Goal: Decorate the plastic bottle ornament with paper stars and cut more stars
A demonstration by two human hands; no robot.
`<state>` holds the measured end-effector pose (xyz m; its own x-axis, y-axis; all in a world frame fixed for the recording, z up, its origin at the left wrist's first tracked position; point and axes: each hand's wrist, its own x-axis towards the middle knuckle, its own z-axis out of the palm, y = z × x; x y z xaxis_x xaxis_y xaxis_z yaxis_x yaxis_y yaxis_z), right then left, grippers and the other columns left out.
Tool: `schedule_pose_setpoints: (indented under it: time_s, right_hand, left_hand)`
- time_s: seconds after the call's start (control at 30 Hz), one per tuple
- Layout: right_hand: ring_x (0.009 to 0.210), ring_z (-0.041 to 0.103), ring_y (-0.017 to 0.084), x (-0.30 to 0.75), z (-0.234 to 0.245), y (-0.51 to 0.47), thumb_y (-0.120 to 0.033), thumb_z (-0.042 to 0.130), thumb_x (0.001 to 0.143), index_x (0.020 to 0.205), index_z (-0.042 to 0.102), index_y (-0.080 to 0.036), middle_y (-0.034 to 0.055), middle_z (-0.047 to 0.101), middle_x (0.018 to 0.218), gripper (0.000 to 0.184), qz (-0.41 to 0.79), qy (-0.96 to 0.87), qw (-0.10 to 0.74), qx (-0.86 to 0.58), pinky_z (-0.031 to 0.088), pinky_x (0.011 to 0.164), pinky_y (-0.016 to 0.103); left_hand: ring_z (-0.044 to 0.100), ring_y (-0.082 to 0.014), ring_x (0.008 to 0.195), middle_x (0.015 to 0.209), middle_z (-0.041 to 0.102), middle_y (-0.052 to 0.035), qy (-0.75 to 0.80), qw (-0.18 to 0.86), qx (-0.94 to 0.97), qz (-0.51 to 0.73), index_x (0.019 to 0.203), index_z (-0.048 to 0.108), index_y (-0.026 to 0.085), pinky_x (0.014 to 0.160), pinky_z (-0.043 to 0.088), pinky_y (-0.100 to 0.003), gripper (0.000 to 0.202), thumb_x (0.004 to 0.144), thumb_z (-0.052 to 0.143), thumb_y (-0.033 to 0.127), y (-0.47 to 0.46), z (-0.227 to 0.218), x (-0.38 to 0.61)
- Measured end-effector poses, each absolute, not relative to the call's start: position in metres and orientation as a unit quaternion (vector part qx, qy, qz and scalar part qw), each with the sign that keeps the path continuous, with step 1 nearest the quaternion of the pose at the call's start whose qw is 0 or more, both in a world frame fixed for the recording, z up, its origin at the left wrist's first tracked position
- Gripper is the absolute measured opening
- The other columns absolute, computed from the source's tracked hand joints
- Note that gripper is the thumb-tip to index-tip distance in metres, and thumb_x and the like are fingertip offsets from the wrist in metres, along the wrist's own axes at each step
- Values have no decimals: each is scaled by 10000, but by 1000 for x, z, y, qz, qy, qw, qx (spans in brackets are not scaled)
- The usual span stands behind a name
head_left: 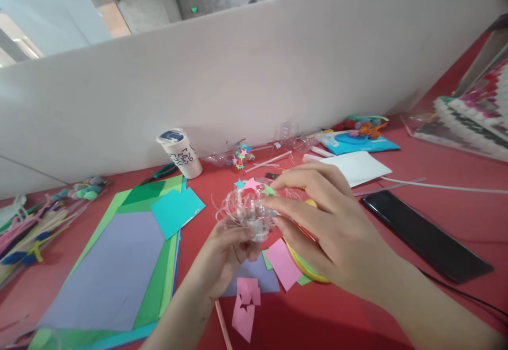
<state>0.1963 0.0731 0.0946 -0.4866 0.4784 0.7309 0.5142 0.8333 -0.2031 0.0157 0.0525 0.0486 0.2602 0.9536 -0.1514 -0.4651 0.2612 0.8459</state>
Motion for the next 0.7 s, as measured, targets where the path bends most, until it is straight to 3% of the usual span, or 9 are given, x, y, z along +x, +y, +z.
schedule_pose_setpoints:
  time_s: [0.13,0.3,0.53,0.7]
  right_hand:
    - [1001,482,226,197,96,71,-108,546,845,838,647,-155,88,576,1029,111,-1,-863,421,-281,400,899,423]
    - [957,481,220,192,96,67,-117,551,839,701,621,-151,91,574,994,159,11,-843,444,-302,407,851,402]
    - [996,473,228,188,90,65,-71,545,816,915,660,-189,83,532,1057,192,-2,-828,454,-329,414,858,398]
    - [1034,476,247,189,90,66,-98,581,799,995,669,-154,103,532,1091,221,-62,-838,450,-302,337,987,485]
  left_hand:
    - [466,-76,532,653,576,-12,354,710,333,509,724,693,137,542,393,-213,116,742,583,106,52,50,15]
    - [477,-91,545,603,552,-4,351,705,343,512,837,698,140,572,405,-225,165,778,549,105,51,50,15]
    - [507,-91,527,604,576,-4,359,691,359,514,718,671,141,532,406,-217,59,726,613,141,50,50,20]
    - [512,-93,520,590,569,27,368,662,378,532,745,655,174,525,419,-222,49,705,661,147,51,46,21]
